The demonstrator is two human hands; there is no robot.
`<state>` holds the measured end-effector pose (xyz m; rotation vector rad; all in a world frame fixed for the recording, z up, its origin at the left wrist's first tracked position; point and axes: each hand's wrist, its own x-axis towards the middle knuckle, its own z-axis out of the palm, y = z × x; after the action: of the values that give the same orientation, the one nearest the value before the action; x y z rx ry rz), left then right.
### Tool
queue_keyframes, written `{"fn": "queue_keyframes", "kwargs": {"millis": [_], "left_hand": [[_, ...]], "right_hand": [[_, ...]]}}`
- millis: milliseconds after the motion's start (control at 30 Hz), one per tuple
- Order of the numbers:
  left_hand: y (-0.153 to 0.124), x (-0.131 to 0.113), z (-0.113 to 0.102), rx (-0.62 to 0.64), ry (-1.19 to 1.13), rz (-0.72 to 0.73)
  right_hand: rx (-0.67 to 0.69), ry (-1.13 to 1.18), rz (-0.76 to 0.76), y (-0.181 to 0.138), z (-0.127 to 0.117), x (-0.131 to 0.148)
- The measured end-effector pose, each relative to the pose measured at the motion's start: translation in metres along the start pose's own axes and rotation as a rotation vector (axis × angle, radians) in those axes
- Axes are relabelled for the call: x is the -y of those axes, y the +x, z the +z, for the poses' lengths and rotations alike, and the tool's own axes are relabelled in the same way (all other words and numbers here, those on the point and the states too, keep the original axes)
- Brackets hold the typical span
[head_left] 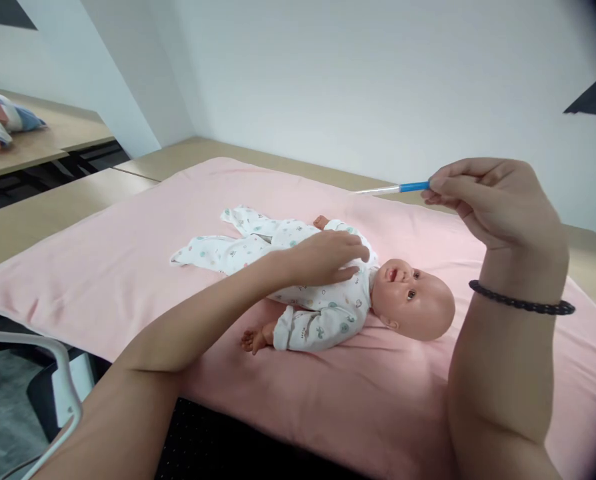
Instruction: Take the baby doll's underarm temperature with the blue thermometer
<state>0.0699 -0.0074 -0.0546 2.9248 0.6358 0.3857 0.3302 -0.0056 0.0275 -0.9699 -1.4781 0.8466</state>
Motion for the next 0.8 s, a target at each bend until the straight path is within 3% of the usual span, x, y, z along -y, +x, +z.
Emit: {"fn": "queue_keyframes", "kwargs": {"millis": [167, 267, 367, 500, 633, 800], "left_hand": [[0.008, -0.006, 0.031, 0.007, 0.021, -0.023], [0.008, -0.007, 0.033, -0.012, -0.009, -0.112], [0.008, -0.008, 0.032, -0.030, -0.009, -0.166], [0.010, -0.009, 0.033, -0.007, 0.016, -0.190], [0.011, -0.009, 0.032, 0.017, 0.006, -0.175], [0.008, -0.006, 0.026, -0.004, -0.092, -0.127]], "right_hand": [[0.017, 0.275, -0.008, 0.001, 0.002, 0.000], [-0.020, 0.179, 0.026, 0.001, -0.004, -0.002], [-0.037, 0.335, -0.025, 0.002, -0.010, -0.005], [-0.001, 0.151, 0.065, 0.006, -0.010, -0.011], [-0.017, 0.416, 0.026, 0.009, -0.008, -0.015], [-0.067, -0.045, 0.118, 0.009, -0.009, -0.017]]}}
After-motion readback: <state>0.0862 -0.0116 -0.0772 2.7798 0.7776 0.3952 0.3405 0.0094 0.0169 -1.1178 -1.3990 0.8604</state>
